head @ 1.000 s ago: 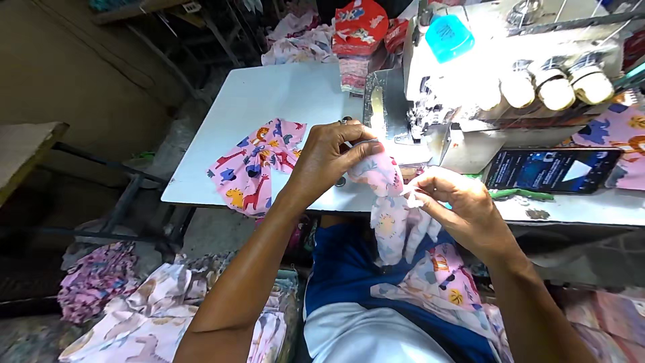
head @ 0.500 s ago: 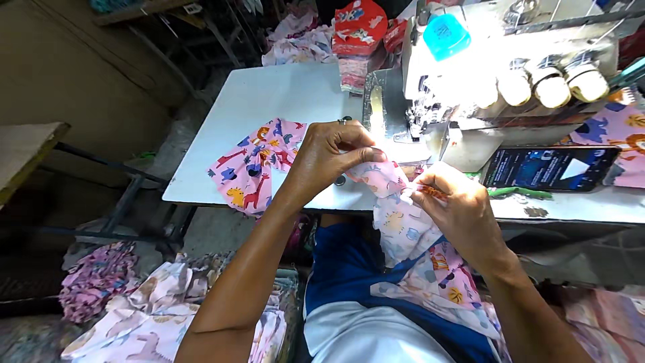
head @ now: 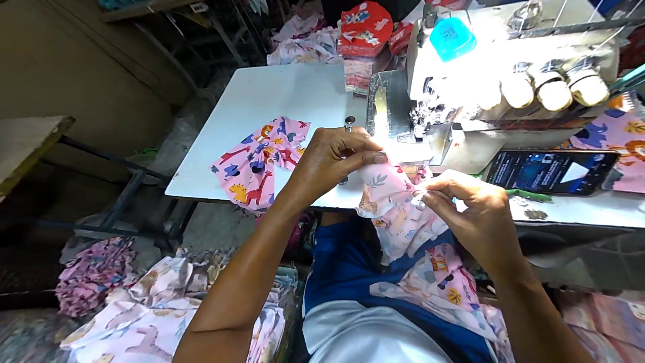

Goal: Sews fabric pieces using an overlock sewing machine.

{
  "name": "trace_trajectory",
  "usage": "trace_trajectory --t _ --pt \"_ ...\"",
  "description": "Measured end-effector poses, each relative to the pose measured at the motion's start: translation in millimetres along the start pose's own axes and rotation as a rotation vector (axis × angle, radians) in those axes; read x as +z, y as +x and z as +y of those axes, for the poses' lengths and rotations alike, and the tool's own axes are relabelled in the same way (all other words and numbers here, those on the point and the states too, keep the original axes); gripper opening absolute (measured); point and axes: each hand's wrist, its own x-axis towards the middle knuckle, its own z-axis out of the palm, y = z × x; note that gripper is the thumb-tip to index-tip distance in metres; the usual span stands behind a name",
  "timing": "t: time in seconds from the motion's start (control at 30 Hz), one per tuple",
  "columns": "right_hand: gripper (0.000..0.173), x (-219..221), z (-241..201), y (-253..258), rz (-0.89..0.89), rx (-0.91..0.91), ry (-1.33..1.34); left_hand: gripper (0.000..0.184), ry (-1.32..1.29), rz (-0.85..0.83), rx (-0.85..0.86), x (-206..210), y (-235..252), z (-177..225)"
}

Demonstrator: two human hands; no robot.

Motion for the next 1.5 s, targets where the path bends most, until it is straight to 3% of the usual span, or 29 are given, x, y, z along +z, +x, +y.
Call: trace_trajectory --t 0.2,0.47,0.57,0.67,0.8,0.9,1.03,1.23,1.3,1.5 --pt "0.010 2.6 -12.5 0.1 0.082 0.030 0.022 0.015 0.081 0.246 0.068 1.9 0.3 6.1" --pt "0.014 6.7 -14.4 -3.1 0.074 -0.010 0.010 0.015 -0.086 0.231 0.012 7.8 -9.0 2.8" --pt "0.016 7.3 -26.7 -8.4 0.059 0.027 0.110 0.017 -0.056 0.120 0.043 -6.3 -2.0 9.3" --pt "0.011 11.1 -39.0 -14.7 0.067 0.137 0.371 0.017 0.083 -0.108 0.051 -26.9 30.8 17.0" --pt "0.011 30.6 -2.5 -14.6 0.112 0.389 0.525 0.016 0.353 -0.286 -0.056 0.0 71.0 -22.1" --pt "0.014 35.2 19.2 -18.1 0.085 0.435 0.461 0.011 0.476 -0.157 -0.078 34.8 70.9 -40.6" --pt "0.013 29.1 24.9 -19.1 0.066 0.443 0.530 0.007 0.623 0.026 -0.093 60.0 47.9 -22.2" --pt "0.018 24.6 29.1 -29.1 0.053 0.481 0.594 0.041 0.778 0.155 -0.128 103.8 -8.5 -15.3" --pt "0.019 23.5 32.1 -35.5 0.093 0.488 0.598 0.042 0.763 0.171 -0.095 114.6 -9.3 -17.4" --pt "0.017 24.2 34.1 -24.7 0.145 0.440 0.563 0.036 0.538 0.109 -0.083 85.0 24.2 -34.1"
